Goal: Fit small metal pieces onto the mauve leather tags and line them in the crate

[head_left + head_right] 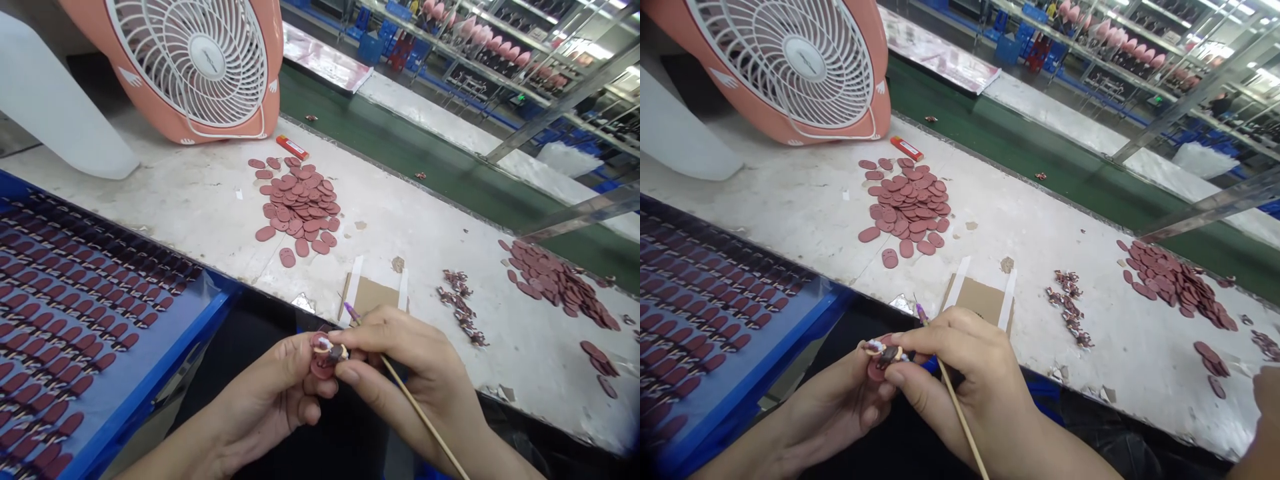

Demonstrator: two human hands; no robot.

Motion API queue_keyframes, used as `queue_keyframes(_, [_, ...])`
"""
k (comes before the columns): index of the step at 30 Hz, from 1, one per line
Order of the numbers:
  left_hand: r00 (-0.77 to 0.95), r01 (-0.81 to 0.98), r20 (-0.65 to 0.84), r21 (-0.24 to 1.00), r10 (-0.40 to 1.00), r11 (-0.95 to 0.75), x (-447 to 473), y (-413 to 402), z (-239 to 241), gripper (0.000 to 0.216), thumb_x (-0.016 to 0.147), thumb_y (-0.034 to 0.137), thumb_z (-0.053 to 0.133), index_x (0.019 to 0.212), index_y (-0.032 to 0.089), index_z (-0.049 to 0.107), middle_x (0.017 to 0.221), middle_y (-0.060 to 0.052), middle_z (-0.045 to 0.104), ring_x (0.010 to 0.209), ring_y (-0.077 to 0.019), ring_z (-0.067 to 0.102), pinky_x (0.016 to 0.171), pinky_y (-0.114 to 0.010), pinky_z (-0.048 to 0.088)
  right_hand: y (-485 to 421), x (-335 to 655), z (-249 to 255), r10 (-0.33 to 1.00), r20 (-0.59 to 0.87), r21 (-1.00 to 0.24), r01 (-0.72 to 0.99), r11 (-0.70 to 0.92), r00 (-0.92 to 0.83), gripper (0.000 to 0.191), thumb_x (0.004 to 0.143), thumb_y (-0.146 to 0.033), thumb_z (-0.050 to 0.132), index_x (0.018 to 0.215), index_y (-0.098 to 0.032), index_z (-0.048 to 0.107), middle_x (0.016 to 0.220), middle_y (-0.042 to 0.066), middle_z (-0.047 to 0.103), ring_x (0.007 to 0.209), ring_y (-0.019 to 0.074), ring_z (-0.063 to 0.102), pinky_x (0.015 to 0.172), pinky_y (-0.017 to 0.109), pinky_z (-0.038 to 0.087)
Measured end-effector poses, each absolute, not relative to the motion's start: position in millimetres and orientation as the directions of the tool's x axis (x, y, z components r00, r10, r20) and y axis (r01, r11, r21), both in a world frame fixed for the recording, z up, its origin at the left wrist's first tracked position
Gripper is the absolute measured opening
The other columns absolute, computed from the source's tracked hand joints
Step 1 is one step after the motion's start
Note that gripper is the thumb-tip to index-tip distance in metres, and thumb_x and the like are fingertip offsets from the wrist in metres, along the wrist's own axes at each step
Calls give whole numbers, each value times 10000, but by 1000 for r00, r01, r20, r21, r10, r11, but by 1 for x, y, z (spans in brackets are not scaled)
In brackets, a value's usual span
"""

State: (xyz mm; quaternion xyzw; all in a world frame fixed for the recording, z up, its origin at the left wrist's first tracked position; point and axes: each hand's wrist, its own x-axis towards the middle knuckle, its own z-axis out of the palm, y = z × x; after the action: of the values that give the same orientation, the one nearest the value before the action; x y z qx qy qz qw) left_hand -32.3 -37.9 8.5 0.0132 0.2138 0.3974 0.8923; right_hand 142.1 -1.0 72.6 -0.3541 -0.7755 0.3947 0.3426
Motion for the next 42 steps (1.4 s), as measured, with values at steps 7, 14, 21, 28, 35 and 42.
queue_keyframes(7, [556, -691, -401, 264, 728, 673, -36, -37, 13, 261, 728, 407, 822, 807, 162, 779, 715, -8, 678, 601, -57, 623, 486, -94, 495, -4, 135, 73, 872, 176, -896, 294, 334, -456, 110, 897, -151, 705, 989, -195, 748, 767, -3, 645, 678, 108, 619, 647, 182, 521])
queue_keyframes(14, [560, -691, -429, 230, 709, 685, -38, -39, 18, 306, 655, 411, 871, 795, 154, 783, 728, -18, 709, 555, -47, 623, 451, -84, 475, -4, 140, 81, 883, 170, -897, 303, 322, -436, 107, 907, -175, 695, 996, -202, 749, 814, 5, 681, 706, 111, 645, 613, 151, 531])
queue_keyframes(21, [586, -689, -364, 246, 724, 681, -37, -40, 18, 244, 694, 383, 857, 765, 162, 780, 704, 11, 666, 574, -32, 620, 487, -73, 491, -2, 136, 88, 863, 147, -905, 286, 314, -483, 152, 880, -100, 740, 995, -198, 759, 885, -2, 733, 781, 114, 689, 708, 142, 550])
queue_keyframes(28, [548, -704, -427, 228, 719, 672, -35, -41, 19, 208, 676, 326, 876, 756, 157, 785, 661, 14, 660, 572, -35, 610, 495, -67, 508, -4, 133, 86, 892, 141, -929, 253, 269, -429, 201, 834, -46, 768, 939, -219, 769, 867, -30, 746, 740, 105, 707, 677, 113, 564])
queue_keyframes(35, [543, -696, -454, 226, 706, 681, -34, -38, 20, 256, 617, 358, 907, 726, 166, 778, 654, 22, 662, 545, -21, 594, 490, -55, 486, -6, 131, 84, 907, 127, -935, 256, 244, -402, 183, 845, -48, 764, 930, -209, 765, 857, -60, 741, 746, 55, 692, 710, 46, 526])
queue_keyframes(42, [524, -720, -469, 203, 711, 664, -33, -36, 20, 238, 584, 321, 926, 716, 179, 788, 620, 35, 675, 535, -20, 618, 486, -54, 508, -5, 131, 83, 898, 129, -924, 278, 263, -419, 163, 861, -52, 754, 934, -197, 753, 869, -61, 739, 755, 48, 690, 733, 38, 519])
